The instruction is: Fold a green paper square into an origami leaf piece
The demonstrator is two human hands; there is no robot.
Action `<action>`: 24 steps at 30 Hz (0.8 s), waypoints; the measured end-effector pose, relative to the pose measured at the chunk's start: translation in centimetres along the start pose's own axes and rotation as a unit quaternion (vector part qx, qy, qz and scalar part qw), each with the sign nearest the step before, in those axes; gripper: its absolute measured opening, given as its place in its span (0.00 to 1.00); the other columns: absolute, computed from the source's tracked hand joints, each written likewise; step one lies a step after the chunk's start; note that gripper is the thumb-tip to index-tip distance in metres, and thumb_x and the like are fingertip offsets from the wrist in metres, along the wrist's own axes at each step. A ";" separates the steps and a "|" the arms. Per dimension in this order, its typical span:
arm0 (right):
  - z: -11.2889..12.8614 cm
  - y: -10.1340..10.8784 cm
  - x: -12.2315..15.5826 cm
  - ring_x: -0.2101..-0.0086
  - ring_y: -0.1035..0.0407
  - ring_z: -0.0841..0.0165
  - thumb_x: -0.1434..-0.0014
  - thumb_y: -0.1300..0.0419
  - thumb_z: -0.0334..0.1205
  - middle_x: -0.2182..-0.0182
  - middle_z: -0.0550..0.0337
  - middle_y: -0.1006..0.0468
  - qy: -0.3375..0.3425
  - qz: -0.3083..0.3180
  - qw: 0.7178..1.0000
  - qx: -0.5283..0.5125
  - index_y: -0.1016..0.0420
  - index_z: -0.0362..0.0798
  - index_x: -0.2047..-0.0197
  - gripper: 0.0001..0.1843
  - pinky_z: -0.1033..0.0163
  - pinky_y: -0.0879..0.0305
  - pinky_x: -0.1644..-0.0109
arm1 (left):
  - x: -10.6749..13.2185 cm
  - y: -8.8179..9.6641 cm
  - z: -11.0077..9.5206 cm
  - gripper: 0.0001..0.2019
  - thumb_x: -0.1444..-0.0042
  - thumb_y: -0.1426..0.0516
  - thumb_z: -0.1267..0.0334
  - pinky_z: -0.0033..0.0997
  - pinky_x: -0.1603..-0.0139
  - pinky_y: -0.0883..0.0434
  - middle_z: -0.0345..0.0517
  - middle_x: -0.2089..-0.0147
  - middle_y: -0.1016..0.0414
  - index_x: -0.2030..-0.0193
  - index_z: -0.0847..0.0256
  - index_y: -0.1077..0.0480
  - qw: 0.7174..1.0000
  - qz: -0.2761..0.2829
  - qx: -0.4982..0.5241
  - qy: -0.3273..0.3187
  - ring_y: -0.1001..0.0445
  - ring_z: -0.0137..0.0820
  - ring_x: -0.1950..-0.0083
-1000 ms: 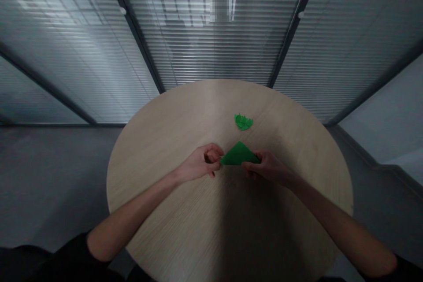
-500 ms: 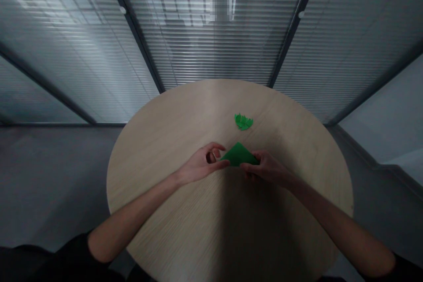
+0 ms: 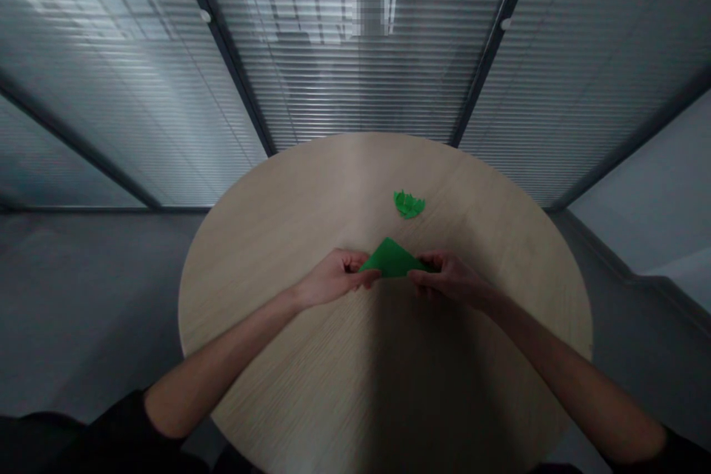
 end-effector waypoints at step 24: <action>0.1 -0.6 -0.3 0.73 0.31 0.71 0.43 0.32 0.64 0.71 0.60 0.25 0.060 0.003 0.994 -0.089 0.21 0.46 0.63 0.26 0.65 0.35 0.69 | 0.0 -0.3 0.0 0.17 0.36 0.40 0.49 0.24 0.75 0.29 0.37 0.72 0.31 0.59 0.64 0.29 0.999 0.028 0.039 0.000 0.30 0.24 0.74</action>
Point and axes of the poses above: each hand's wrist, its own x-axis away from the middle knuckle, its own y-axis out of the back of the hand, z = x × y, the point moved 4 cm from there along -x, towards the middle knuckle
